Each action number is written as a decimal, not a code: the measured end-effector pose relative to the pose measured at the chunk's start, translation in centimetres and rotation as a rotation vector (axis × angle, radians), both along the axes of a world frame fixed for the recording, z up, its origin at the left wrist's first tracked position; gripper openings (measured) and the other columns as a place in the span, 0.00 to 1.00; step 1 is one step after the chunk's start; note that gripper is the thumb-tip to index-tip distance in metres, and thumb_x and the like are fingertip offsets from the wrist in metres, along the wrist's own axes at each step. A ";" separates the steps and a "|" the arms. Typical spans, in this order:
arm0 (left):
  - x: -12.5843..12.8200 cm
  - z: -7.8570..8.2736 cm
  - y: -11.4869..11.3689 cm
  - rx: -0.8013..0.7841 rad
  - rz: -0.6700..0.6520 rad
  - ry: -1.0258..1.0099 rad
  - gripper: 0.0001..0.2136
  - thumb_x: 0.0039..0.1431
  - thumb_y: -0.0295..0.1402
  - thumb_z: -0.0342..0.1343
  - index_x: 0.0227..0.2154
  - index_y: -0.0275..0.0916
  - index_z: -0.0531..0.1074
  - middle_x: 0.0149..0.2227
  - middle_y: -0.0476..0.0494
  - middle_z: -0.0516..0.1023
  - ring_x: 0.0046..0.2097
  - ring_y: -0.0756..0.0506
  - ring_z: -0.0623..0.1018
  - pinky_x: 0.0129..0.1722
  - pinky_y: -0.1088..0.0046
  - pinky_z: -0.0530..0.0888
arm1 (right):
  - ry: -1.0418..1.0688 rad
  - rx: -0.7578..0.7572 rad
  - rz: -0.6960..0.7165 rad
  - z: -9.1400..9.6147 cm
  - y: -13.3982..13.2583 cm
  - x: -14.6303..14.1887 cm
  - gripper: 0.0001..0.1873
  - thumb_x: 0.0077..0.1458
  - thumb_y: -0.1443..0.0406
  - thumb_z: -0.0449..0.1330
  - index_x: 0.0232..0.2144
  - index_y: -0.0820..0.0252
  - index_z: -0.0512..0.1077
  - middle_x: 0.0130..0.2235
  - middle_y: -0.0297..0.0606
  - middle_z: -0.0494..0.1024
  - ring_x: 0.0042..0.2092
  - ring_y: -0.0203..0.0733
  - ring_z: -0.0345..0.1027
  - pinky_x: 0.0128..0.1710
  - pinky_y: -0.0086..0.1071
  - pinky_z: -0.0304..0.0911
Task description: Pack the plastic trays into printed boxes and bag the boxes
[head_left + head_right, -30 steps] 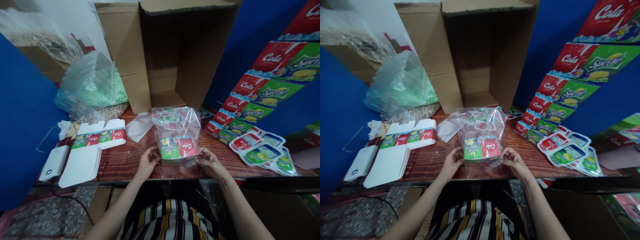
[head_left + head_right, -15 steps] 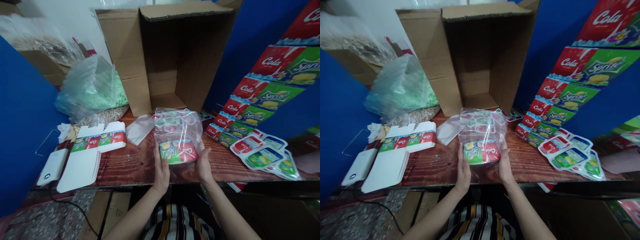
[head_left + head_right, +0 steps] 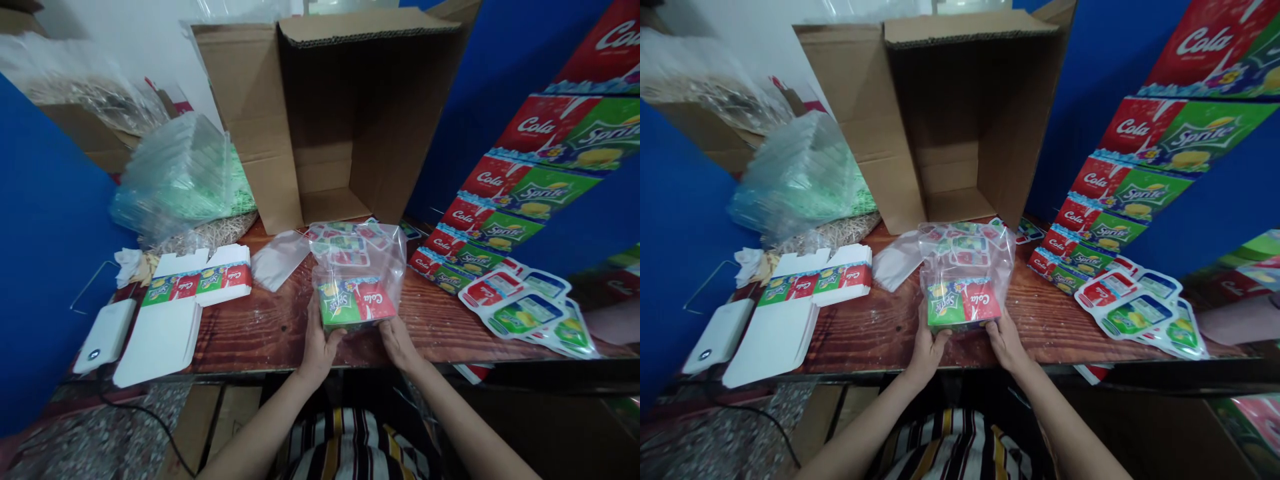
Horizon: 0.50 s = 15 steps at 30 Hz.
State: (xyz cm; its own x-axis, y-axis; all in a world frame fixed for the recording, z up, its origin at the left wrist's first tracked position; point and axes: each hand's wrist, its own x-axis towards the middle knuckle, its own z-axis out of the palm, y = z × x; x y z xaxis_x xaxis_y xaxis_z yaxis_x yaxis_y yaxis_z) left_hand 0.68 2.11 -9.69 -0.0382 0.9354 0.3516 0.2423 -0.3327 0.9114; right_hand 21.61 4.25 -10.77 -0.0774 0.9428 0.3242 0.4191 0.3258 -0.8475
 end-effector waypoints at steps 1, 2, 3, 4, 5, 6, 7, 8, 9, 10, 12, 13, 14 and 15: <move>-0.5 0.1 -0.2 -0.019 -0.032 0.013 0.40 0.59 0.53 0.52 0.68 0.42 0.44 0.69 0.31 0.48 0.70 0.35 0.50 0.67 0.52 0.52 | -0.027 -0.017 0.038 0.3 -0.1 0.4 0.33 0.60 0.39 0.45 0.48 0.56 0.73 0.53 0.45 0.74 0.55 0.55 0.67 0.57 0.47 0.62; -1.1 0.3 -0.3 -0.032 -0.067 0.020 0.39 0.59 0.53 0.51 0.68 0.42 0.44 0.69 0.32 0.48 0.70 0.36 0.49 0.67 0.53 0.51 | -0.040 -0.028 0.074 0.7 -0.2 0.7 0.33 0.60 0.40 0.46 0.51 0.55 0.72 0.56 0.44 0.72 0.57 0.55 0.64 0.59 0.48 0.59; -1.6 0.5 -0.4 -0.041 -0.096 0.018 0.38 0.60 0.54 0.50 0.68 0.42 0.46 0.70 0.33 0.48 0.70 0.36 0.49 0.68 0.53 0.49 | -0.031 -0.029 0.090 1.2 -0.3 0.9 0.33 0.60 0.41 0.48 0.55 0.55 0.69 0.59 0.44 0.69 0.61 0.55 0.61 0.62 0.48 0.55; -2.1 0.8 -0.5 -0.048 -0.112 0.003 0.36 0.61 0.54 0.47 0.67 0.43 0.47 0.70 0.35 0.47 0.70 0.37 0.48 0.68 0.54 0.47 | 0.008 -0.022 0.082 1.7 -0.4 0.9 0.35 0.59 0.40 0.48 0.59 0.55 0.65 0.62 0.43 0.65 0.64 0.54 0.56 0.64 0.48 0.51; -2.4 1.1 -0.5 -0.055 -0.110 -0.025 0.34 0.63 0.54 0.43 0.68 0.43 0.47 0.70 0.36 0.47 0.71 0.38 0.47 0.69 0.56 0.45 | 0.075 -0.013 0.054 2.3 -0.3 0.9 0.38 0.60 0.40 0.47 0.63 0.54 0.60 0.65 0.42 0.60 0.66 0.53 0.51 0.66 0.48 0.48; -2.6 1.5 -0.5 -0.060 -0.091 -0.063 0.32 0.65 0.53 0.39 0.68 0.44 0.47 0.71 0.38 0.46 0.71 0.40 0.46 0.69 0.57 0.44 | 0.160 -0.008 0.011 2.9 -0.3 0.6 0.40 0.60 0.39 0.44 0.66 0.53 0.55 0.67 0.41 0.55 0.68 0.52 0.47 0.67 0.47 0.46; -2.6 2.0 -0.5 -0.062 -0.063 -0.102 0.31 0.67 0.51 0.35 0.68 0.44 0.46 0.71 0.40 0.45 0.71 0.41 0.46 0.69 0.59 0.43 | 0.243 -0.009 -0.036 3.4 -0.2 0.2 0.40 0.61 0.39 0.41 0.68 0.52 0.49 0.68 0.39 0.52 0.68 0.50 0.45 0.67 0.47 0.46; -2.4 2.4 -0.5 -0.060 -0.038 -0.133 0.30 0.68 0.50 0.33 0.68 0.44 0.44 0.71 0.41 0.44 0.71 0.43 0.46 0.69 0.60 0.43 | 0.303 -0.016 -0.077 3.8 -0.1 -0.2 0.40 0.62 0.40 0.39 0.69 0.51 0.45 0.69 0.38 0.49 0.69 0.49 0.44 0.67 0.47 0.46; -2.0 2.8 -0.4 -0.055 -0.024 -0.147 0.29 0.68 0.49 0.32 0.69 0.44 0.43 0.71 0.42 0.44 0.71 0.43 0.46 0.69 0.61 0.44 | 0.331 -0.024 -0.106 4.1 0.1 -0.8 0.39 0.63 0.41 0.38 0.69 0.51 0.44 0.69 0.37 0.48 0.69 0.48 0.43 0.67 0.47 0.46; -1.5 3.1 -0.3 -0.054 -0.018 -0.145 0.29 0.68 0.48 0.33 0.69 0.44 0.43 0.71 0.43 0.44 0.71 0.44 0.46 0.69 0.61 0.44 | 0.327 -0.031 -0.127 4.3 0.1 -1.4 0.39 0.63 0.41 0.39 0.69 0.50 0.44 0.70 0.37 0.48 0.69 0.48 0.42 0.67 0.48 0.44; -0.2 3.3 -0.3 -0.066 0.000 -0.124 0.29 0.69 0.48 0.33 0.69 0.44 0.44 0.71 0.44 0.44 0.71 0.44 0.45 0.70 0.62 0.43 | 0.286 -0.023 -0.159 4.5 0.2 -2.3 0.39 0.63 0.42 0.43 0.68 0.52 0.47 0.69 0.38 0.50 0.69 0.50 0.42 0.68 0.49 0.41; 0.4 3.2 -0.3 -0.076 0.022 -0.125 0.28 0.69 0.47 0.33 0.69 0.44 0.44 0.71 0.45 0.44 0.71 0.45 0.44 0.70 0.63 0.42 | 0.275 -0.014 -0.168 4.5 0.1 -2.7 0.38 0.63 0.42 0.44 0.67 0.54 0.50 0.68 0.39 0.53 0.69 0.51 0.44 0.68 0.49 0.41; 0.9 3.0 -0.4 -0.084 0.048 -0.133 0.28 0.69 0.47 0.33 0.68 0.44 0.44 0.71 0.46 0.44 0.71 0.45 0.44 0.70 0.63 0.42 | 0.273 -0.005 -0.172 4.4 0.0 -2.9 0.37 0.63 0.43 0.44 0.67 0.55 0.53 0.67 0.41 0.56 0.68 0.52 0.47 0.67 0.49 0.43; 1.4 2.7 -0.4 -0.086 0.076 -0.146 0.28 0.69 0.47 0.32 0.68 0.44 0.44 0.71 0.45 0.44 0.71 0.45 0.45 0.70 0.63 0.43 | 0.273 0.001 -0.171 4.3 0.0 -3.0 0.36 0.64 0.43 0.43 0.65 0.56 0.55 0.65 0.42 0.60 0.67 0.53 0.50 0.66 0.49 0.46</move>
State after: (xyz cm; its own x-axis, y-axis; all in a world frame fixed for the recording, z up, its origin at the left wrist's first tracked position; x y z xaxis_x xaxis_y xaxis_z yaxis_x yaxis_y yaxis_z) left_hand 2.05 1.68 -6.94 -0.1547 0.9542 0.2561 0.1272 -0.2378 0.9629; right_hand 18.57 4.23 -6.49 0.1724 0.9344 0.3118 0.2246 0.2710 -0.9360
